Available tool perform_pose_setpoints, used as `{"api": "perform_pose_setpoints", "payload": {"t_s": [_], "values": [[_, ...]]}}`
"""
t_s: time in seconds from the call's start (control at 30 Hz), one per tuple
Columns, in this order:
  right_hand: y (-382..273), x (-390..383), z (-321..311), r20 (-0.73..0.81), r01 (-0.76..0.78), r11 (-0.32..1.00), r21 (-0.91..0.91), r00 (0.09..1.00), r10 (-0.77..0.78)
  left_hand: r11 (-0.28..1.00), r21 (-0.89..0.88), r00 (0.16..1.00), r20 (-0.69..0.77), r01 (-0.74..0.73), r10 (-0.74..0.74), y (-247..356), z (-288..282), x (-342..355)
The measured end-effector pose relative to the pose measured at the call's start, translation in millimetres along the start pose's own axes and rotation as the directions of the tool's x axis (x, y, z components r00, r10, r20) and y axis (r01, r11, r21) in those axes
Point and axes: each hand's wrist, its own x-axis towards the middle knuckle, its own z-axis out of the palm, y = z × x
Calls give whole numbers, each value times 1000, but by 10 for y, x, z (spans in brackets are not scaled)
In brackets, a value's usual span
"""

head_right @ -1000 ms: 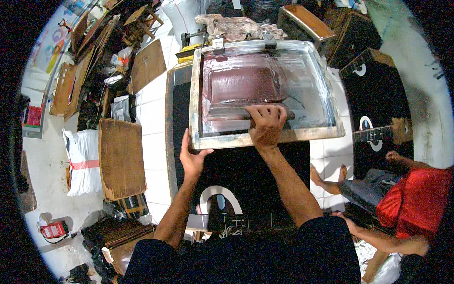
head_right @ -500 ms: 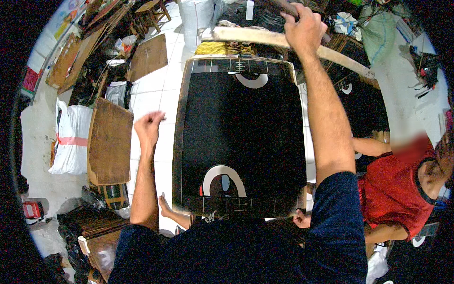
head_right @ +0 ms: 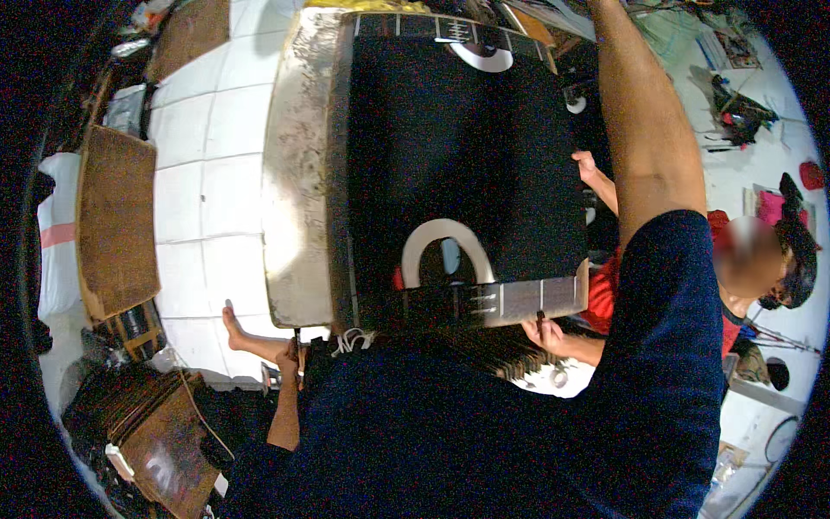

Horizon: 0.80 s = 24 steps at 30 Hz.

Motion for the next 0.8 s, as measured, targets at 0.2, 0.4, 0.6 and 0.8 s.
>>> {"api": "perform_pose_setpoints", "payload": {"t_s": [0.2, 0.4, 0.6, 0.8], "values": [[145, 86, 62, 103, 1, 996, 93, 995, -11, 945, -146, 956, -34, -293, 291, 361, 105, -500], [316, 144, 82, 113, 4, 979, 203, 993, -28, 905, -117, 903, -198, -408, 381, 366, 305, -542], [1140, 599, 354, 203, 57, 954, -295, 979, 4, 935, 336, 862, -433, -117, 263, 260, 315, -565], [1490, 914, 505, 205, 361, 888, -284, 928, -312, 917, 191, 861, -319, -350, 395, 421, -17, -870]]}}
